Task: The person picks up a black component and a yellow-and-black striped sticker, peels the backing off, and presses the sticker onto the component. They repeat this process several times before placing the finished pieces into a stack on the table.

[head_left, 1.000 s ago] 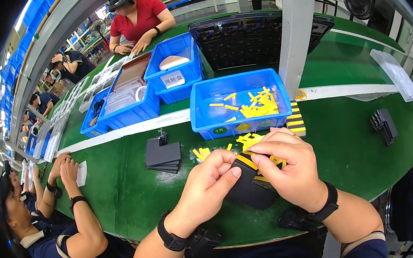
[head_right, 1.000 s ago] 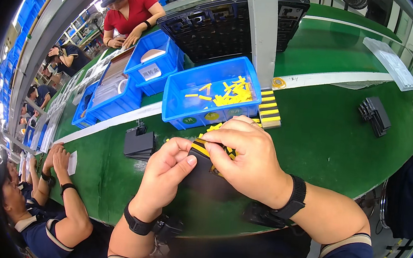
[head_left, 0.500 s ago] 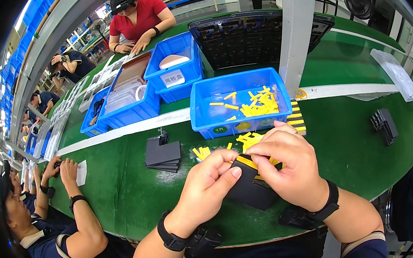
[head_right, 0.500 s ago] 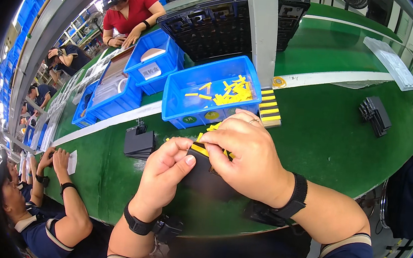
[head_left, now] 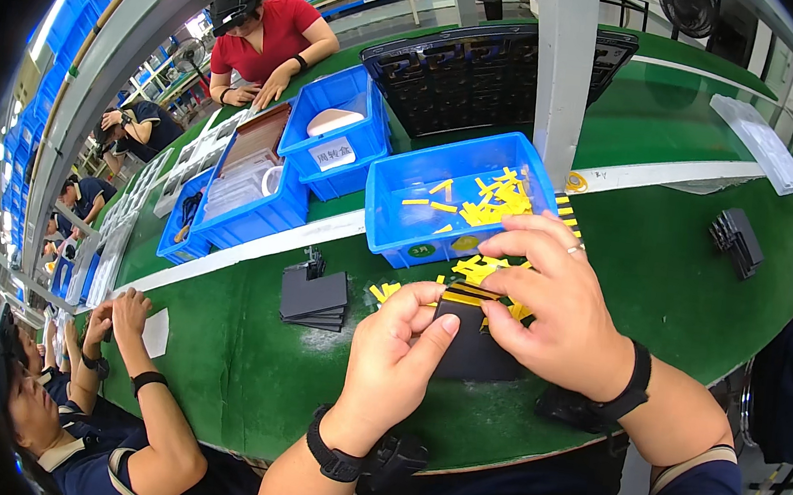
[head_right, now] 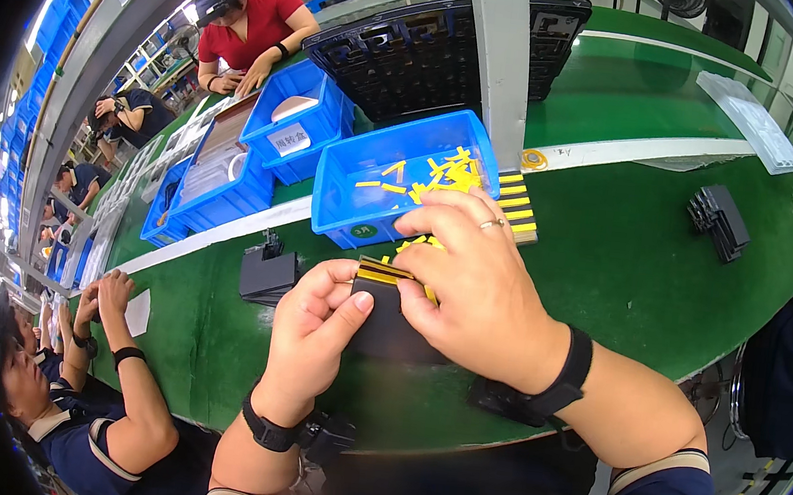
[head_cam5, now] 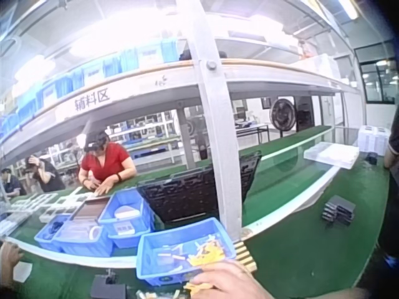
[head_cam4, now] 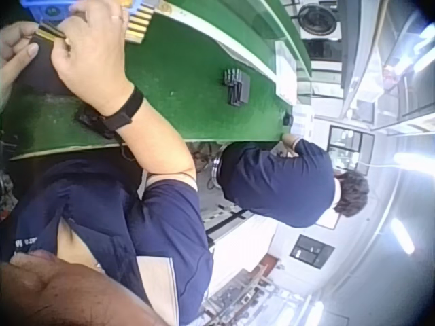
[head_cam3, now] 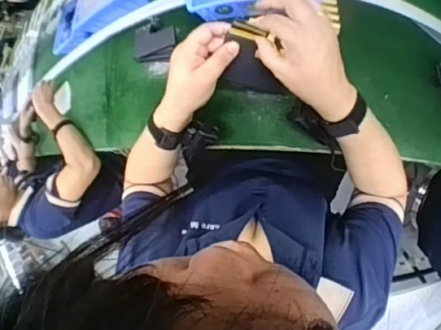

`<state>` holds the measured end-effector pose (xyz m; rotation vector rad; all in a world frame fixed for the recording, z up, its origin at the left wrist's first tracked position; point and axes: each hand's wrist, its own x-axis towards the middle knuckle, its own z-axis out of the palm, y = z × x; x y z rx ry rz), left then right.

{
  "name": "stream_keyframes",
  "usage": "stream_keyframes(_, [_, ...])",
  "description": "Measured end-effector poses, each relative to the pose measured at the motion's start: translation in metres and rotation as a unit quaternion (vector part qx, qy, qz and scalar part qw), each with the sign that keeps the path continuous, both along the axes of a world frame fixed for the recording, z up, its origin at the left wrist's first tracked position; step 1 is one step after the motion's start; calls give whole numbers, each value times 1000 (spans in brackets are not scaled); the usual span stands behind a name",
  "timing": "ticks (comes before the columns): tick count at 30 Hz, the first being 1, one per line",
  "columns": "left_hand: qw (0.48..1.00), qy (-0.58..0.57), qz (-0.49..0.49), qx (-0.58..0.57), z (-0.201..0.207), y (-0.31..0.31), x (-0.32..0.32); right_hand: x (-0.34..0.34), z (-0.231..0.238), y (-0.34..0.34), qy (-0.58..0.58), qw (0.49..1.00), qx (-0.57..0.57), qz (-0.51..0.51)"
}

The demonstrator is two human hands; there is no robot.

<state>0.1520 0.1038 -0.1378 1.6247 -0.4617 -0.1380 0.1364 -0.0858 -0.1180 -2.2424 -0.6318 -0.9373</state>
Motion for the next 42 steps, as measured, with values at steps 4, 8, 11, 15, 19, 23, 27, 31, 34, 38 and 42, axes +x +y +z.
stream_keyframes(4, [997, 55, 1, -60, 0, -1, -2, -5, 2, 1, -83, 995, -58, -17])
stream_keyframes(8, [998, 50, -29, -3, 1, 2, -1, 2, 5, -3, -104, 994, -10, -42])
stream_keyframes(11, [994, 58, -46, -84, 2, 2, 0, -3, 6, 0, -91, 995, 36, 12])
stream_keyframes(15, [983, 73, -65, -157, 5, 2, 1, -11, 2, 12, -54, 998, 11, 39])
stream_keyframes(19, [998, -35, -31, -45, 7, 3, -2, -9, -1, 9, -61, 998, 18, 13])
stream_keyframes(23, [980, -177, -4, 87, 12, 3, -4, -8, 2, 4, -9, 997, 59, 56])
stream_keyframes(27, [976, -191, -20, 98, 15, 1, -7, -8, 5, 5, 22, 992, 55, 111])
stream_keyframes(31, [996, -80, -33, 25, 15, 2, -5, -7, 6, 6, -69, 992, 87, 56])
stream_keyframes(34, [995, 23, -43, -93, 13, 3, 0, -3, 2, 5, -45, 991, 123, 22])
stream_keyframes(38, [991, 40, -45, -119, 11, 4, -1, -1, -3, 6, 5, 988, 151, 37])
stream_keyframes(42, [997, 23, -15, -67, 10, 2, -3, -1, -6, 6, 30, 986, 161, 37])
